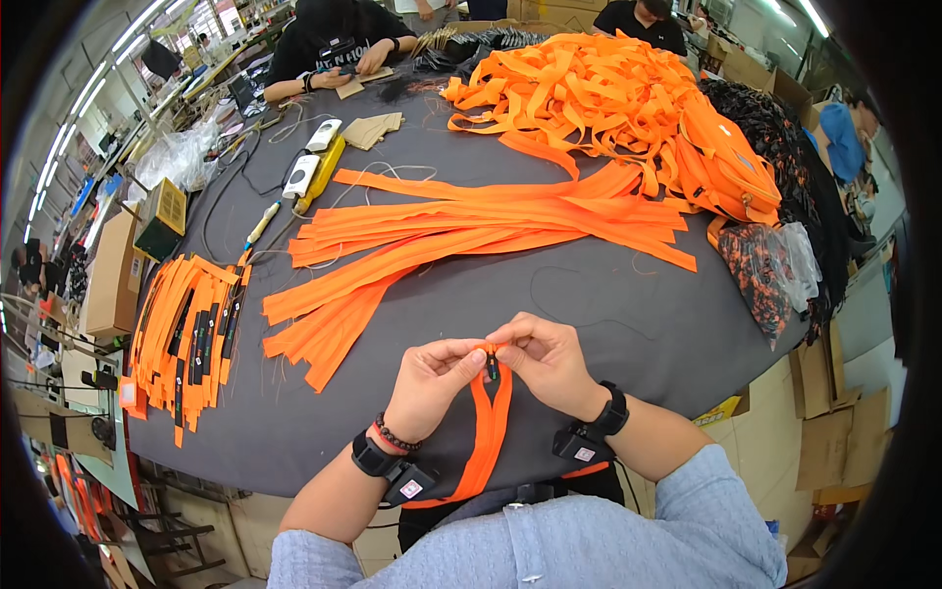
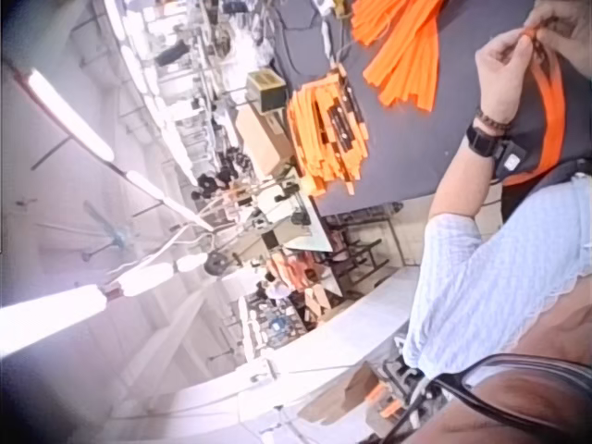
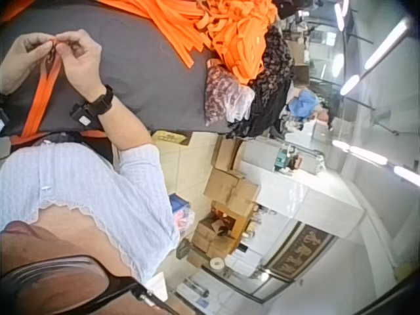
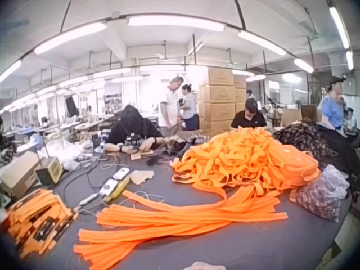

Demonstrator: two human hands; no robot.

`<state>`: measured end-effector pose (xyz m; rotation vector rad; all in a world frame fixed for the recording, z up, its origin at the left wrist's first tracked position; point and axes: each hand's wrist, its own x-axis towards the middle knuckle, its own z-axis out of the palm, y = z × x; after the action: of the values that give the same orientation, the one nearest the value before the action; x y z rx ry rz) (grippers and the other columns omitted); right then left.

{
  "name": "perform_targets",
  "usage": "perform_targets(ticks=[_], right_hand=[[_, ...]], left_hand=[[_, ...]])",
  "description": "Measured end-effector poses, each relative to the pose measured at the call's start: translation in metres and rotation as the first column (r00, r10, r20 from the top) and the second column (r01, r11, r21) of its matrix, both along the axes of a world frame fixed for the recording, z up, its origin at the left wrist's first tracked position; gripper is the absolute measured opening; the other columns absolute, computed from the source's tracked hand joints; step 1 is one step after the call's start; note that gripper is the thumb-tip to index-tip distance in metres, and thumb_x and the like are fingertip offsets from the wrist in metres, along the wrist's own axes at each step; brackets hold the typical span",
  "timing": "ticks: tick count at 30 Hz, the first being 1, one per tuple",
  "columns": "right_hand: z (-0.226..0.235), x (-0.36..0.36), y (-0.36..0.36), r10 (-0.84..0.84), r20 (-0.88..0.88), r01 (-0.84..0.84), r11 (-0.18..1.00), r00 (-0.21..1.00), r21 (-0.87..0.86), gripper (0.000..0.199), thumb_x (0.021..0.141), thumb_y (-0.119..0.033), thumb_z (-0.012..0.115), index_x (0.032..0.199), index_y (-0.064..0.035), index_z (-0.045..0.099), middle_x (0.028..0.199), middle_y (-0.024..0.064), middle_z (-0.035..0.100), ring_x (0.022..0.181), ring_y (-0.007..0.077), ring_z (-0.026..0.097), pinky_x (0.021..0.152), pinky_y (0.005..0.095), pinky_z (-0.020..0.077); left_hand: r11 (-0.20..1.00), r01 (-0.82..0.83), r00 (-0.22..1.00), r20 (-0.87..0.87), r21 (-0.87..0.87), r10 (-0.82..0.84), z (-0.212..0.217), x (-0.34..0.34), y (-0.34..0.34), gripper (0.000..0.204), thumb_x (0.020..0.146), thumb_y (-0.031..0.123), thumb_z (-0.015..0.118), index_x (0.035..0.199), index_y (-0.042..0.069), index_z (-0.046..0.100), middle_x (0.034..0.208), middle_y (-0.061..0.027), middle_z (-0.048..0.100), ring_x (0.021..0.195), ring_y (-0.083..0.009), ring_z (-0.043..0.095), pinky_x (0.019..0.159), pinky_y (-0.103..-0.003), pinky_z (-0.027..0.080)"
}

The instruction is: Threading toggles onto orange straps to assemble lanyards or bag components.

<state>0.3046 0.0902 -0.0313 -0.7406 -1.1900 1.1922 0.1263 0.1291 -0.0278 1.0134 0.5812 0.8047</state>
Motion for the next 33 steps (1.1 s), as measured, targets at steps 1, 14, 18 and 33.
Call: perform_targets(ticks=[1, 14, 18, 33], right_hand=[[0.001, -0.001, 0.0, -0.016, -0.004, 0.016, 1.0, 1.0, -0.005, 0.015, 0.089, 0.005, 0.058, 0.104, 0.0038, 0.063, 0.092, 0.0057, 0.058, 0.087, 0.012, 0.058, 0.079, 0.0244, 0.0488], [-0.008, -0.004, -0.002, -0.041, 0.018, 0.04, 0.998, 0.999, 0.04, 0.011, 0.091, 0.007, 0.055, 0.098, 0.0037, 0.063, 0.089, 0.0031, 0.057, 0.084, 0.0094, 0.058, 0.077, 0.0224, 0.048], [-0.009, -0.004, 0.001, 0.001, -0.042, -0.003, 0.999, 0.999, -0.052, 0.008, 0.092, 0.0, 0.058, 0.098, 0.0024, 0.063, 0.09, 0.0031, 0.058, 0.084, 0.0085, 0.056, 0.076, 0.0217, 0.0458], [-0.002, 0.002, 0.001, -0.035, 0.132, 0.042, 0.998, 0.991, -0.05, 0.01, 0.092, -0.002, 0.059, 0.101, 0.0024, 0.061, 0.096, 0.0045, 0.061, 0.088, 0.0097, 0.058, 0.079, 0.0249, 0.0482]], left_hand=[[1.0, -0.001, 1.0, 0.004, -0.002, 0.001, -0.001, 0.0, 0.0, 0.019, 0.091, 0.007, 0.062, 0.106, -0.005, 0.065, 0.089, -0.0058, 0.067, 0.079, -0.0092, 0.06, 0.075, -0.023, 0.049], [0.995, -0.008, 0.999, -0.045, 0.095, 0.012, -0.005, -0.001, -0.001, 0.017, 0.091, 0.005, 0.062, 0.105, -0.004, 0.067, 0.09, -0.0053, 0.068, 0.08, -0.0084, 0.061, 0.075, -0.023, 0.05], [0.99, -0.037, 0.998, -0.047, 0.133, 0.044, -0.009, 0.0, 0.002, 0.016, 0.09, 0.007, 0.063, 0.103, -0.002, 0.067, 0.091, -0.0044, 0.068, 0.083, -0.0074, 0.061, 0.077, -0.023, 0.05], [0.994, -0.06, 0.995, -0.073, 0.095, 0.068, 0.001, -0.001, 0.002, 0.014, 0.091, 0.007, 0.063, 0.101, -0.002, 0.063, 0.093, -0.0045, 0.066, 0.084, -0.0077, 0.06, 0.076, -0.021, 0.049]])
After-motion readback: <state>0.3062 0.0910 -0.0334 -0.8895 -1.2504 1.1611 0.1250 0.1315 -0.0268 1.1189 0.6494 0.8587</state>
